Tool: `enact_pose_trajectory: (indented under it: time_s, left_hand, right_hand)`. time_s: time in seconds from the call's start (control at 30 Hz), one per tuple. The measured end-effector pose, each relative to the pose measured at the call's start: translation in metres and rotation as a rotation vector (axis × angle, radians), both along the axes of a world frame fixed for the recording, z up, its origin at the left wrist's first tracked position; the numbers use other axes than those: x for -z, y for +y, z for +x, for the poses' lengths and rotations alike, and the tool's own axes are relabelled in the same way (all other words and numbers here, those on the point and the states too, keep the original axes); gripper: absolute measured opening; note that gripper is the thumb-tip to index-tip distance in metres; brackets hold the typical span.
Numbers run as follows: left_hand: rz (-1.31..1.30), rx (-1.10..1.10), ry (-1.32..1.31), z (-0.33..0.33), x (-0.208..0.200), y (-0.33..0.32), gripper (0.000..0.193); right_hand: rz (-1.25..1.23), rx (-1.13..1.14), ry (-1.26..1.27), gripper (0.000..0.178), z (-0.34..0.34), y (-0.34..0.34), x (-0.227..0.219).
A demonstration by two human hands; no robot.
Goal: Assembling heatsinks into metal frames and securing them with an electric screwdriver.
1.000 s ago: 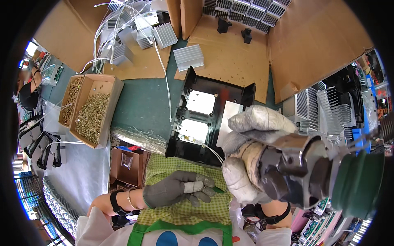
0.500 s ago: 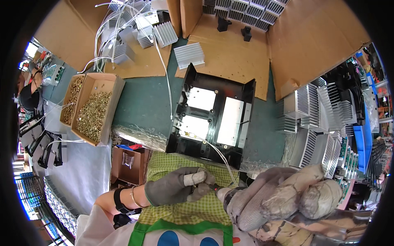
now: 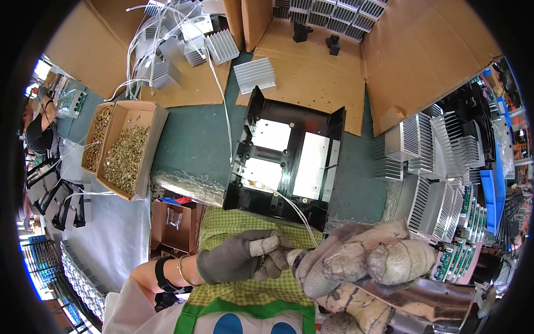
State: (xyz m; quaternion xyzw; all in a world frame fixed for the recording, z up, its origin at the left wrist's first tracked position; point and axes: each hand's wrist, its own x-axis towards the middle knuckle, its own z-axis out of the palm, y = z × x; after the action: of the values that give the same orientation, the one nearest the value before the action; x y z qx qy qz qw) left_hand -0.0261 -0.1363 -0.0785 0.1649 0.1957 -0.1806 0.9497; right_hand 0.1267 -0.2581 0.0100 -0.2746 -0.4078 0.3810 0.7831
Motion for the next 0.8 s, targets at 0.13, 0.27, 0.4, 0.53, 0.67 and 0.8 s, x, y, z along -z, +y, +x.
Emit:
enact_pose_trajectory:
  time_s: [0.13, 0.27, 0.4, 0.53, 0.67, 0.8]
  left_hand:
    - [0.038, 0.015, 0.069, 0.002, 0.0, -0.001, 0.038]
    - [-0.04, 0.0, 0.056, 0.002, 0.004, -0.002, 0.038]
    - [-0.046, -0.041, 0.099, 0.005, -0.002, -0.004, 0.037]
    - [-0.044, -0.049, 0.082, 0.009, -0.003, -0.004, 0.038]
    - [0.115, 0.044, 0.117, 0.005, -0.002, -0.002, 0.046]
    - [0.164, -0.031, 0.001, 0.004, -0.002, -0.014, 0.055]
  right_hand:
    - [0.004, 0.001, -0.005, 0.055, 0.0, 0.0, 0.0]
    - [0.01, -0.005, -0.006, 0.054, -0.001, 0.001, 0.002]
    - [0.012, -0.007, -0.011, 0.054, 0.0, 0.003, 0.002]
    - [0.018, -0.01, -0.025, 0.053, 0.003, 0.002, 0.001]
    - [0.019, -0.022, -0.052, 0.053, 0.009, 0.003, 0.002]
    - [0.033, 0.01, -0.109, 0.053, 0.039, 0.004, 0.005]
